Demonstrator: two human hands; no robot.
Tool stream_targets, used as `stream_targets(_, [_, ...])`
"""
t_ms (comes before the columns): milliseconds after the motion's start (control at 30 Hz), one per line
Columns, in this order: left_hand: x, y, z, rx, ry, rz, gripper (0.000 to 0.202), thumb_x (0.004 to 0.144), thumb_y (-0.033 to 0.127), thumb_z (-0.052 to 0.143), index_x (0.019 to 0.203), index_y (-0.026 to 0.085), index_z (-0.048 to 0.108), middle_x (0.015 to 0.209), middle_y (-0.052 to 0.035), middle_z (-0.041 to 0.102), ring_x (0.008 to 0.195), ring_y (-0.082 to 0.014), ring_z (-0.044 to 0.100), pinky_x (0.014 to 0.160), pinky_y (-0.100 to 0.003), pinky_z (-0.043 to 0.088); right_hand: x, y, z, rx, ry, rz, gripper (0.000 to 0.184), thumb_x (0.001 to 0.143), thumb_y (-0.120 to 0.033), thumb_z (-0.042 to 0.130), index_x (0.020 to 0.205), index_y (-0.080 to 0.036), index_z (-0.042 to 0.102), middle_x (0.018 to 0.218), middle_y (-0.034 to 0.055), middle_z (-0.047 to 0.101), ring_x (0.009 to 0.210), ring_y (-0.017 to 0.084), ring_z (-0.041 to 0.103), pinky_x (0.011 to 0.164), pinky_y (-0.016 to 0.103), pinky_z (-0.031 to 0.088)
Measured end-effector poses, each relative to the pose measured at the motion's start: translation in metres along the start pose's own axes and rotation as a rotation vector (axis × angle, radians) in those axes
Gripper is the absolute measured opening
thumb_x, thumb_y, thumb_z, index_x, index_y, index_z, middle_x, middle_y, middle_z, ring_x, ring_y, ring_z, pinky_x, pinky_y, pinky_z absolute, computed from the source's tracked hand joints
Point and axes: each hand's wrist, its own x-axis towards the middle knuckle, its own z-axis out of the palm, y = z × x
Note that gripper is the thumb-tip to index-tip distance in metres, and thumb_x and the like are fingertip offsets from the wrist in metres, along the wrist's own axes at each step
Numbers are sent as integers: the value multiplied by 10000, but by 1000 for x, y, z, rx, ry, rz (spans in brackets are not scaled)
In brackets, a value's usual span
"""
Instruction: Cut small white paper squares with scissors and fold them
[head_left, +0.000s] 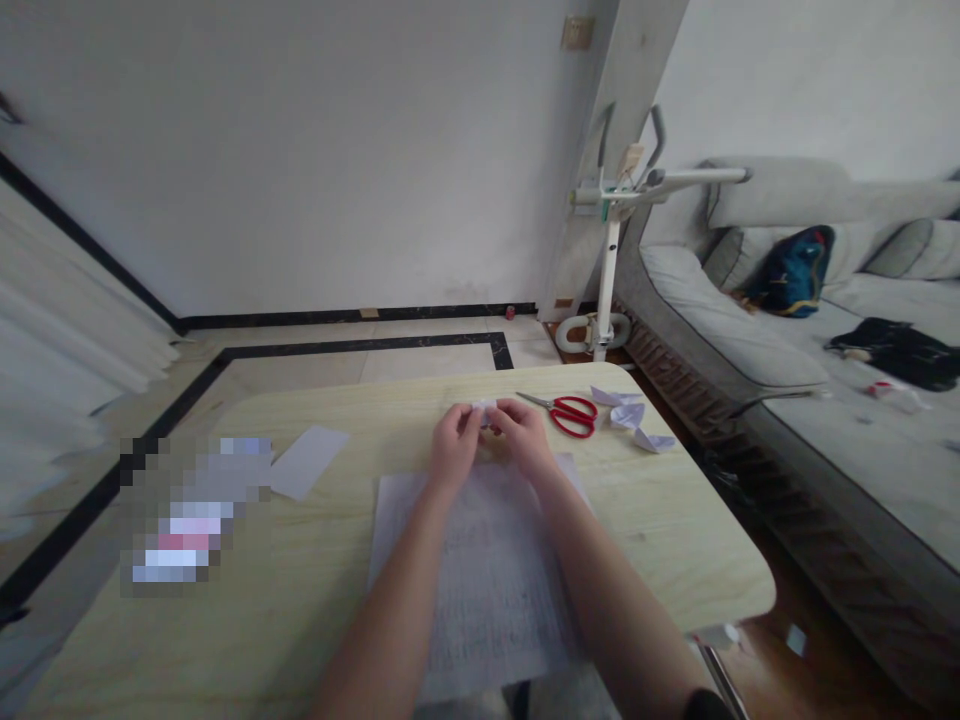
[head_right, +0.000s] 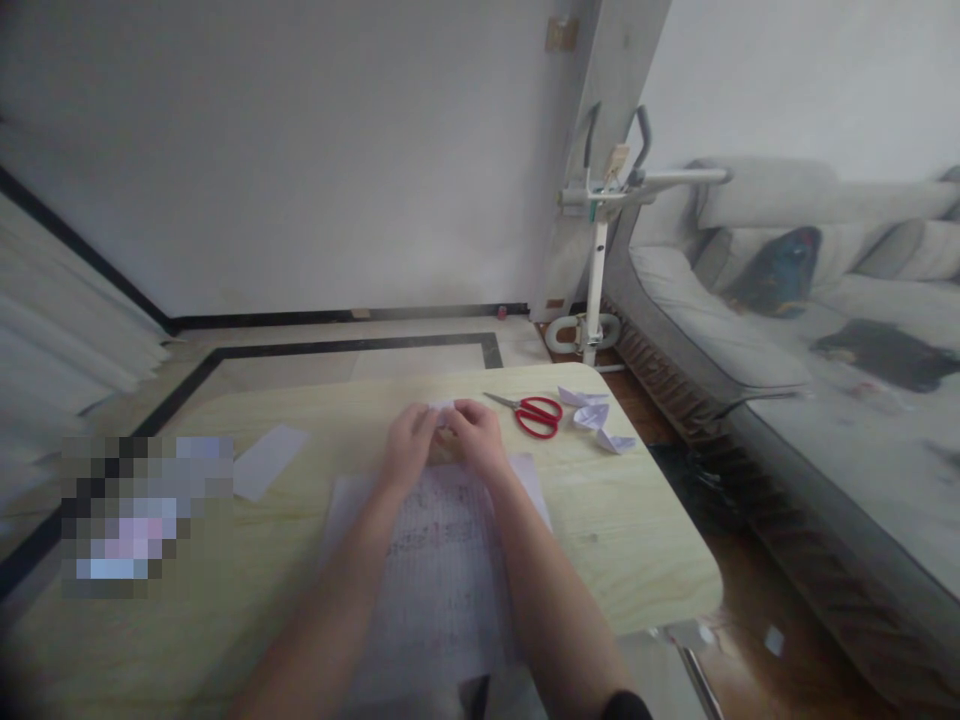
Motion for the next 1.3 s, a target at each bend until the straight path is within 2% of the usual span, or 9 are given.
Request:
stream_targets(433, [-1,-4,3,63,-89,14,236,864,357,505,753,169,595,685,-21,620,630,-141,579,614,-245,451,1,0,-1,19,62,-45,152,728,-298,577,632,-180,572,582,-24,551,553,120,487,565,245,378])
stream_targets(567, [-1,-9,4,181,55,218,225,812,294,595,1010,188,595,1009,-83,630,913,-190,607,818,-325,479,2,3,-1,-30,195,-54,187,727,-337,592,624,-191,537,559,-34,522,535,119,465,544,242,369])
stream_targets(633, [-2,-11,5,227,15,336,287,786,239,621,1069,204,596,1144,-98,595,1096,-219,547,956,-369,425,3,3,-1,-68,239,-73,198,734,-348,601,628,-190,548,578,-23,549,554,126,487,560,248,383])
stream_targets(700, [-3,-12,6,224,-75,340,301,792,208,605,1093,210,601,1178,-95,599,1137,-223,532,1000,-383,396,1,1,0,-112,238,-101,208,754,-367,602,656,-186,575,624,-3,593,596,140,525,592,258,405])
stream_targets(800, [-4,-10,6,159,-102,199,311,824,243,576,1132,202,589,1115,-91,650,1021,-215,603,917,-357,453,-4,-4,4,-157,170,-137,232,804,-398,566,742,-183,626,699,25,640,662,161,570,636,272,431])
stream_targets(900, [-3,-7,3,99,-23,90,231,871,310,509,1030,185,620,952,-77,694,864,-197,645,789,-308,486,-8,-7,8,-168,89,-167,234,831,-377,532,809,-182,659,773,47,670,719,178,598,661,280,446])
stream_targets(1033, [1,-5,0,-3,80,-59,234,887,329,446,811,175,606,745,-46,680,670,-171,634,630,-263,475,-5,-4,8,-205,165,-166,233,811,-366,557,890,-177,667,829,62,672,719,178,598,660,287,459])
stream_targets(1133, [1,-5,1,-51,17,-77,228,874,332,459,785,175,598,708,-37,664,633,-162,611,589,-250,457,-2,-1,5,-170,194,-119,297,773,-384,600,982,-178,647,848,60,661,680,165,588,630,282,470])
stream_targets(1300, [-3,-6,5,-9,-116,-11,276,868,377,477,721,176,596,677,-19,631,646,-150,570,577,-232,425,0,2,2,-84,108,-52,199,752,-375,602,747,-179,635,716,35,641,654,166,587,602,275,477])
